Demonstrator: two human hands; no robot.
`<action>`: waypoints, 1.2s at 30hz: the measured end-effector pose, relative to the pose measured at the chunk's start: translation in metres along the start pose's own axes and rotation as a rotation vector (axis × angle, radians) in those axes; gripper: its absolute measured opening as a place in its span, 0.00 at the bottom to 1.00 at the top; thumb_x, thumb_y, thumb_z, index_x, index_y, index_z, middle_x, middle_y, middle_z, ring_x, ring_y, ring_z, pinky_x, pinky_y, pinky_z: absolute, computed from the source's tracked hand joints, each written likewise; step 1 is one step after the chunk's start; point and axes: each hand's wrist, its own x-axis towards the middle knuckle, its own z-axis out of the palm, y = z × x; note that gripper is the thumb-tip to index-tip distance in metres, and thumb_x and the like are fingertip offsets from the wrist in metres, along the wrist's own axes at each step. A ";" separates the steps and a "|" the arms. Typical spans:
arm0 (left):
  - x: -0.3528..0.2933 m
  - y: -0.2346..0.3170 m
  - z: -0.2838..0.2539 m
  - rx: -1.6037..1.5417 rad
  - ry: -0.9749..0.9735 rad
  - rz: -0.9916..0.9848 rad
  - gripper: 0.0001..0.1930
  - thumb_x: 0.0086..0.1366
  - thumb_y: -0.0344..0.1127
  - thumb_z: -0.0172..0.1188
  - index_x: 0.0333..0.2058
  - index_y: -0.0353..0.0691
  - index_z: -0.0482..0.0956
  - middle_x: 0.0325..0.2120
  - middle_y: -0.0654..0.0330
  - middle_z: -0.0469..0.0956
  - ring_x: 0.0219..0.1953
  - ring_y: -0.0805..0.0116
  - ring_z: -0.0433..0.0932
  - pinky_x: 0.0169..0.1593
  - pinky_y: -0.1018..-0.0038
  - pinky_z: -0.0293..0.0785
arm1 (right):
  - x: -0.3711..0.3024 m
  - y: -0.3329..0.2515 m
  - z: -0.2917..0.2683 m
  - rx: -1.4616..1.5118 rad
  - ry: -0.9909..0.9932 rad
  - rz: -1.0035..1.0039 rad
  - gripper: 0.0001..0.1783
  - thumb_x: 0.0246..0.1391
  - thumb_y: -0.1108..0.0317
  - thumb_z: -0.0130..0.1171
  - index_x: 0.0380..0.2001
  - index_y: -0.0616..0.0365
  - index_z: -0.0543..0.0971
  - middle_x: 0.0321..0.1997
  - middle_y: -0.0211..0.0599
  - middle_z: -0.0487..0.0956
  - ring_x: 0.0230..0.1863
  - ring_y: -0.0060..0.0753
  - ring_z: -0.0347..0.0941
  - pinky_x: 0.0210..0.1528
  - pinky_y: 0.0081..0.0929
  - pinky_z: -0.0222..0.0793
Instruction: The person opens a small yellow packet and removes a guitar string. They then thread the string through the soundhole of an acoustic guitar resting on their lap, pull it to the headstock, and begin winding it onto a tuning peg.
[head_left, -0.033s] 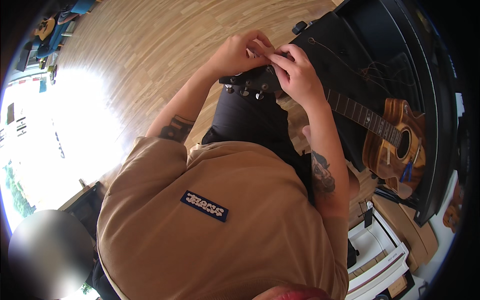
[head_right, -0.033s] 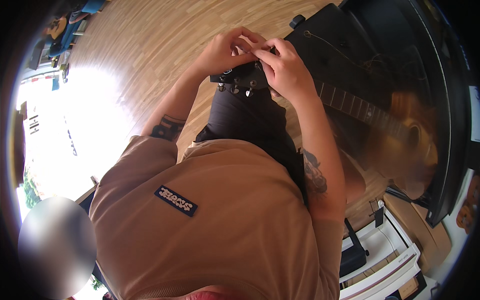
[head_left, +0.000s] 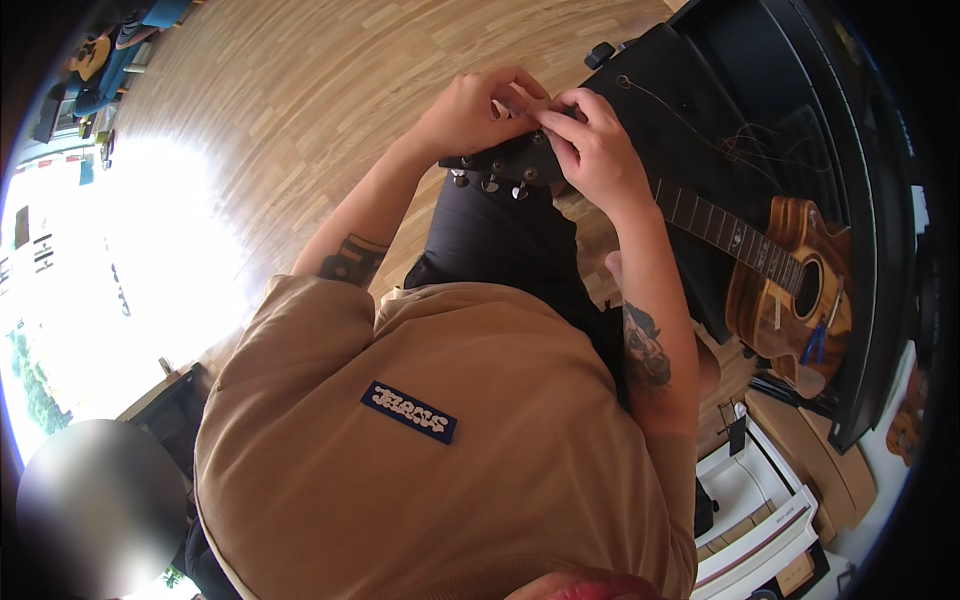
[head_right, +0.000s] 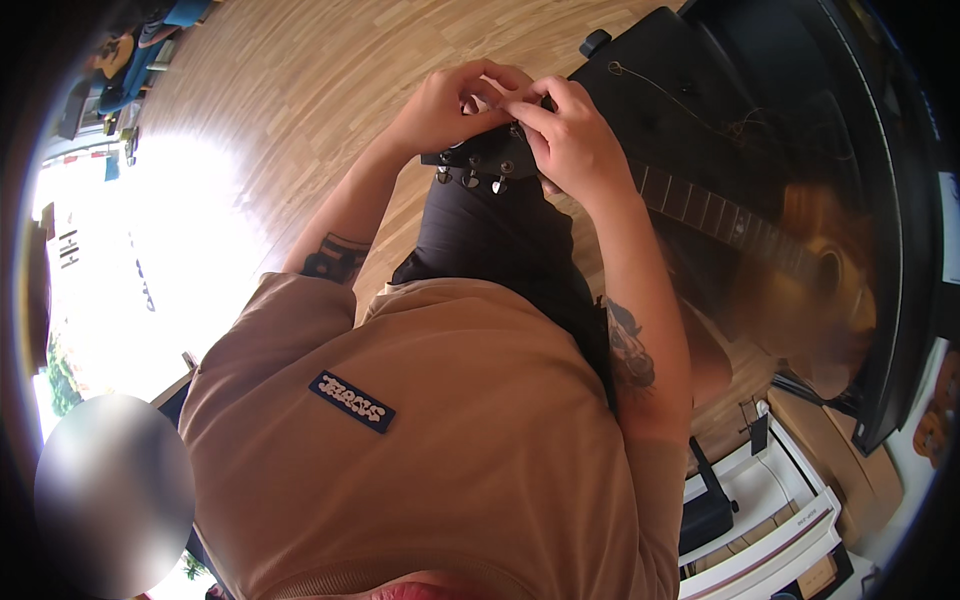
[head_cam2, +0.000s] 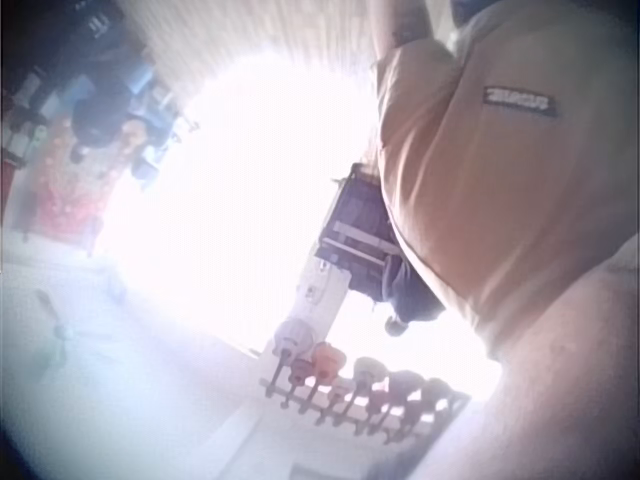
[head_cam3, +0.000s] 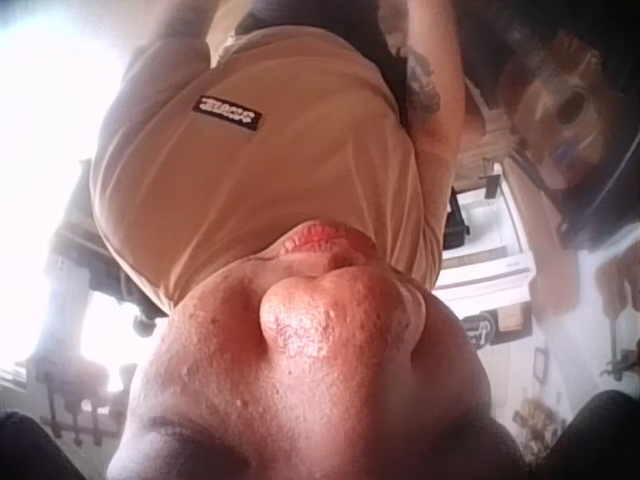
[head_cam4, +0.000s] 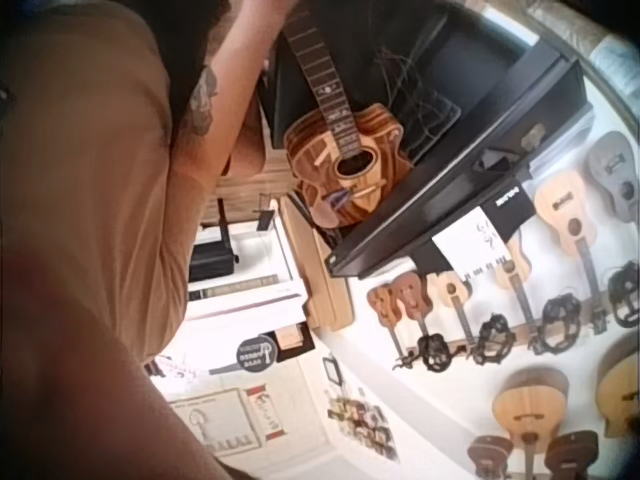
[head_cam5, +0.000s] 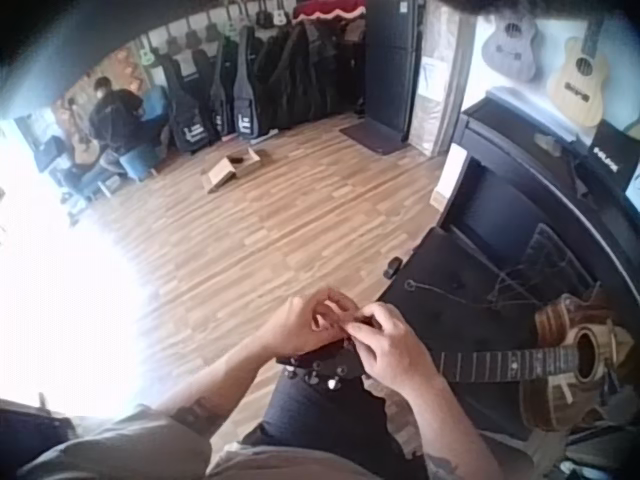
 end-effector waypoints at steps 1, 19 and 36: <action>-0.004 0.002 0.002 -0.013 0.018 0.039 0.22 0.58 0.36 0.76 0.51 0.43 0.83 0.38 0.57 0.90 0.42 0.62 0.90 0.48 0.69 0.83 | 0.001 0.000 0.000 0.007 -0.012 0.000 0.14 0.53 0.78 0.69 0.42 0.50 0.89 0.49 0.28 0.79 0.50 0.37 0.79 0.49 0.36 0.83; -0.032 0.016 0.027 0.145 0.197 0.164 0.10 0.54 0.30 0.79 0.34 0.39 0.89 0.35 0.58 0.89 0.39 0.61 0.88 0.47 0.67 0.84 | 0.010 0.018 0.012 0.128 -0.047 0.007 0.12 0.50 0.82 0.66 0.37 0.56 0.87 0.41 0.33 0.83 0.44 0.48 0.82 0.47 0.42 0.80; -0.030 0.010 0.031 0.149 0.235 0.125 0.09 0.55 0.32 0.79 0.34 0.40 0.89 0.34 0.59 0.89 0.36 0.64 0.89 0.44 0.70 0.85 | 0.005 0.014 0.005 0.083 -0.076 0.046 0.12 0.54 0.82 0.64 0.38 0.54 0.88 0.41 0.31 0.82 0.47 0.43 0.81 0.49 0.40 0.81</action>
